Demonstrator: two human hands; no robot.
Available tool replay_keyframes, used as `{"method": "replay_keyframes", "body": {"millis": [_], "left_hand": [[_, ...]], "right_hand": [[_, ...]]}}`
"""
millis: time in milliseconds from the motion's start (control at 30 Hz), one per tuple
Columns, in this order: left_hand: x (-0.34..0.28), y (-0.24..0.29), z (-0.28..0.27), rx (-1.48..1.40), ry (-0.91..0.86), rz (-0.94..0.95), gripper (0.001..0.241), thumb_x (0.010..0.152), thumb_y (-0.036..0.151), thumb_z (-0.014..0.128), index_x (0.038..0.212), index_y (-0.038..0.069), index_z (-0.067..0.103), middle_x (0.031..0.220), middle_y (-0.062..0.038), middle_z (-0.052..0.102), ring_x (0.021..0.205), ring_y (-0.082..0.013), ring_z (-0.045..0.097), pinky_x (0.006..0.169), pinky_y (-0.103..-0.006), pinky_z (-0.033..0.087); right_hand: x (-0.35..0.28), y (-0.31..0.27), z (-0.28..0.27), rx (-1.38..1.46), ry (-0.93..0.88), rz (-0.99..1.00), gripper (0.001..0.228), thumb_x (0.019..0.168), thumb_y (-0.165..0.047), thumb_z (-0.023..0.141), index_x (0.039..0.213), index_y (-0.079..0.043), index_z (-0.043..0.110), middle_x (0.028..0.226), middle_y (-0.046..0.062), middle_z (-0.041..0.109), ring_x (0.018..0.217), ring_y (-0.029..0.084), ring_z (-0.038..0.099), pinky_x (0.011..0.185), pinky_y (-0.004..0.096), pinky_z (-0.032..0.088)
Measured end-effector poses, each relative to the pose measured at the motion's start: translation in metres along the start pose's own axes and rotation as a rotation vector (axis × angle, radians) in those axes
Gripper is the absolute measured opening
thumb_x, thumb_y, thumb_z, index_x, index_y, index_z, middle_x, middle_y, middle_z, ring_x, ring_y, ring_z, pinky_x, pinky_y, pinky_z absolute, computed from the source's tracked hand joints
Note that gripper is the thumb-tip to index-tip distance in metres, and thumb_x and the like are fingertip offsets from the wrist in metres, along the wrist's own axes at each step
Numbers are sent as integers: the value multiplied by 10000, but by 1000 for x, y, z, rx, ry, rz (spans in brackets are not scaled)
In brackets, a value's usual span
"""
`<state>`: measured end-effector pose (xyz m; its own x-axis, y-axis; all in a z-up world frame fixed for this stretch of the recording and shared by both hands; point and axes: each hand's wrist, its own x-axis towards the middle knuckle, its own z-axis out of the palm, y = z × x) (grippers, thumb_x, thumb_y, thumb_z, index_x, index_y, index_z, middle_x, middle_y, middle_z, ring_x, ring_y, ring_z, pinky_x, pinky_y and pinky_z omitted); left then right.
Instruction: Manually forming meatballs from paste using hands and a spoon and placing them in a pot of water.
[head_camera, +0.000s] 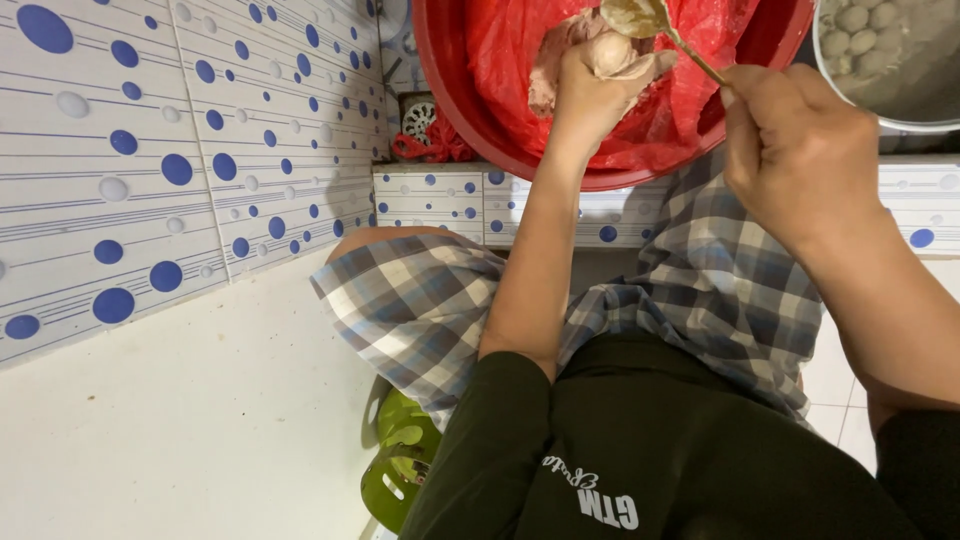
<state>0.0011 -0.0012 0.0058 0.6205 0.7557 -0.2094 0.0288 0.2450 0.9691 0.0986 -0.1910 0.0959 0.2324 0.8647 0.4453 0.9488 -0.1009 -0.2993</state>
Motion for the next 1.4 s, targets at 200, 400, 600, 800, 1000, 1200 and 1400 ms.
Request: {"method": "replay_keyframes", "body": {"millis": [200,400,600,800,1000,1200,1400], "left_hand": [[12,-26,0,28,65,-74,214,689,147,892,828,33,774,793,-88,800,793,-189,746,699,-350,617],[9,-23,1,567,146,-187,89,810,80,775,747,83,712,717,-66,700,685,-223,671,531,-385,545],[8,-34,-4,917,135,-79,97,847,86,731,866,173,767,776,-35,787,733,-260,743,524,-415,547],[9,-27,-9,939,106,-133,201,865,-37,597,758,119,664,761,-34,774,653,-221,708,497,-375,518],[10,-19,-11,872,80,-202,176,859,-11,606,861,129,712,959,-16,813,742,-201,737,525,-362,530],[8,-18,-10,848,76,-196,182,856,-29,617,892,111,729,1012,-28,816,791,-213,758,527,-344,568],[10,-30,-14,840,124,-109,310,789,-100,599,641,138,465,570,-2,464,516,-160,437,433,-347,308]], "right_hand": [[1,-8,8,52,-33,-9,161,1150,103,713,1299,87,773,976,169,710,810,275,657,665,366,564],[-2,-8,14,334,-111,169,119,1125,155,675,1183,144,778,1000,207,749,884,303,701,751,380,560],[-2,-4,15,680,-272,768,99,1139,-45,666,1122,-22,760,805,55,670,636,102,513,604,255,402],[-19,34,6,941,-221,1117,99,1042,-79,641,1090,-99,725,717,19,598,454,39,345,410,203,216],[-96,177,43,469,-64,975,217,1076,-122,625,1216,-124,790,923,39,699,668,97,540,487,251,358],[-183,324,103,-7,-44,608,157,1155,-44,679,1201,8,820,975,143,752,827,255,744,601,384,530],[-186,337,117,-211,-114,655,136,1125,-96,688,1102,-71,819,887,110,758,730,294,747,494,464,521]]}}
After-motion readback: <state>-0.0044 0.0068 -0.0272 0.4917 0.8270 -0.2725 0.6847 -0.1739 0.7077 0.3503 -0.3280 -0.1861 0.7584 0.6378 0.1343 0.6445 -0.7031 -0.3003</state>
